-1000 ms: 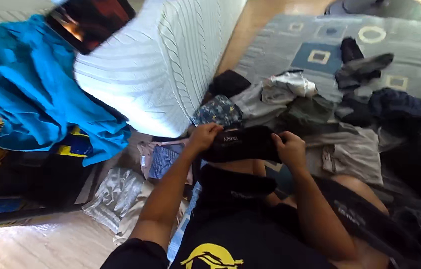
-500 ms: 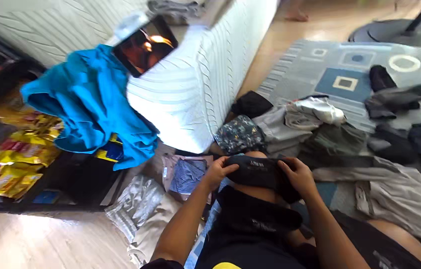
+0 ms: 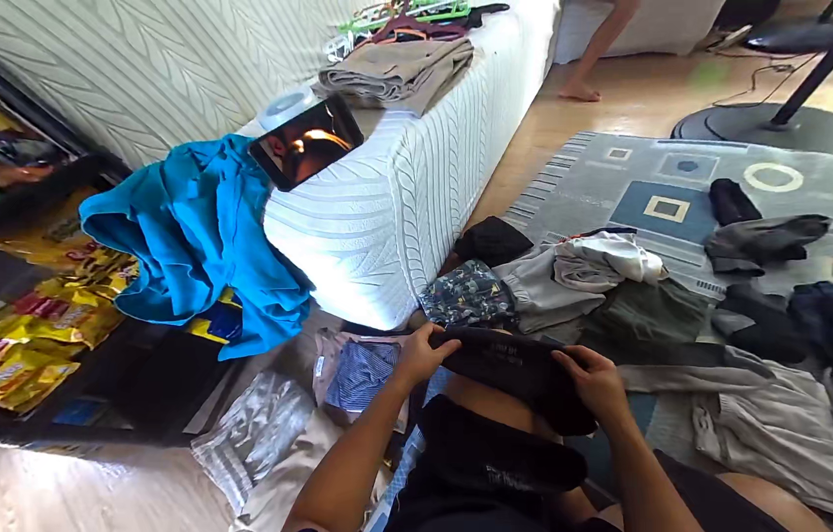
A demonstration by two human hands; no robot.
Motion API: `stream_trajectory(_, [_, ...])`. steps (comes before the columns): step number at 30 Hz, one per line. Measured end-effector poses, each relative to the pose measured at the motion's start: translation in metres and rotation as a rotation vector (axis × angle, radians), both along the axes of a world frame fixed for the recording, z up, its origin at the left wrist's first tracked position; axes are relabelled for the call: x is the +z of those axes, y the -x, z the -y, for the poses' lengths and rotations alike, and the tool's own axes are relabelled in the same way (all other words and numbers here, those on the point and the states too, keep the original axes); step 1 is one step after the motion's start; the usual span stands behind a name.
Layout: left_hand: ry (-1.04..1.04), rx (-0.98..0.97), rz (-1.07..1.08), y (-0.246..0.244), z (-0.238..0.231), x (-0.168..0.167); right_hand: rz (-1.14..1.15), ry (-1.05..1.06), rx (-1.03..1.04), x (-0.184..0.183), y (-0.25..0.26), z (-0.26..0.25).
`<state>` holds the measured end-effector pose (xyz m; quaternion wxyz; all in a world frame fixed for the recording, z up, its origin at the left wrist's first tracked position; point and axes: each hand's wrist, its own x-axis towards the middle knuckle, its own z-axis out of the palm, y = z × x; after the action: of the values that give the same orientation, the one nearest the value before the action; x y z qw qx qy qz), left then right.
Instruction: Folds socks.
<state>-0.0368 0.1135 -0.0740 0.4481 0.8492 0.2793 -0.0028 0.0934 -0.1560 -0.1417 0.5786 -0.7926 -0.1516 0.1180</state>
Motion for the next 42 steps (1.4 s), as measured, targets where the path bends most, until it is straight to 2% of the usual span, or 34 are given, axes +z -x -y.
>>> stream_trajectory(3, [0.435,0.102,0.195,0.008,-0.003,-0.001,-0.198,-0.136,0.022,-0.003,-0.003,0.005])
stream_trajectory(6, [0.668,0.205,0.266,0.011,-0.006,-0.003,-0.416,-0.195,0.095,-0.007,-0.003,0.008])
stream_trajectory(9, [0.704,0.26,0.231,0.013,-0.004,-0.003,-0.498,-0.2,0.157,-0.011,-0.002,0.008])
stream_trajectory(16, [0.723,0.267,0.222,0.012,0.004,-0.005,-0.438,-0.195,0.215,-0.009,-0.001,0.009])
stream_trajectory(29, [0.406,0.235,0.058,0.008,0.002,-0.013,-0.326,-0.037,0.227,-0.003,-0.003,0.005])
stream_trajectory(31, [0.195,0.202,-0.002,0.008,0.001,-0.009,-0.287,0.002,0.202,0.001,-0.004,0.005])
stream_trajectory(33, [-0.143,0.178,-0.048,0.009,0.003,0.004,-0.235,0.025,0.161,0.009,-0.005,0.009])
stream_trajectory(36, [-0.441,0.185,0.069,0.005,0.008,0.011,-0.179,0.052,0.121,0.024,-0.002,0.011])
stream_trajectory(38, [-0.373,0.115,-0.027,0.002,0.005,0.014,-0.199,0.078,0.128,0.023,-0.003,0.013])
stream_trajectory(40, [-0.195,-0.055,-0.176,0.0,-0.005,0.01,-0.243,0.077,0.154,0.016,-0.007,0.018])
stream_trajectory(42, [-0.094,-0.206,-0.228,0.001,-0.008,0.003,-0.271,0.062,0.179,0.011,-0.007,0.021])
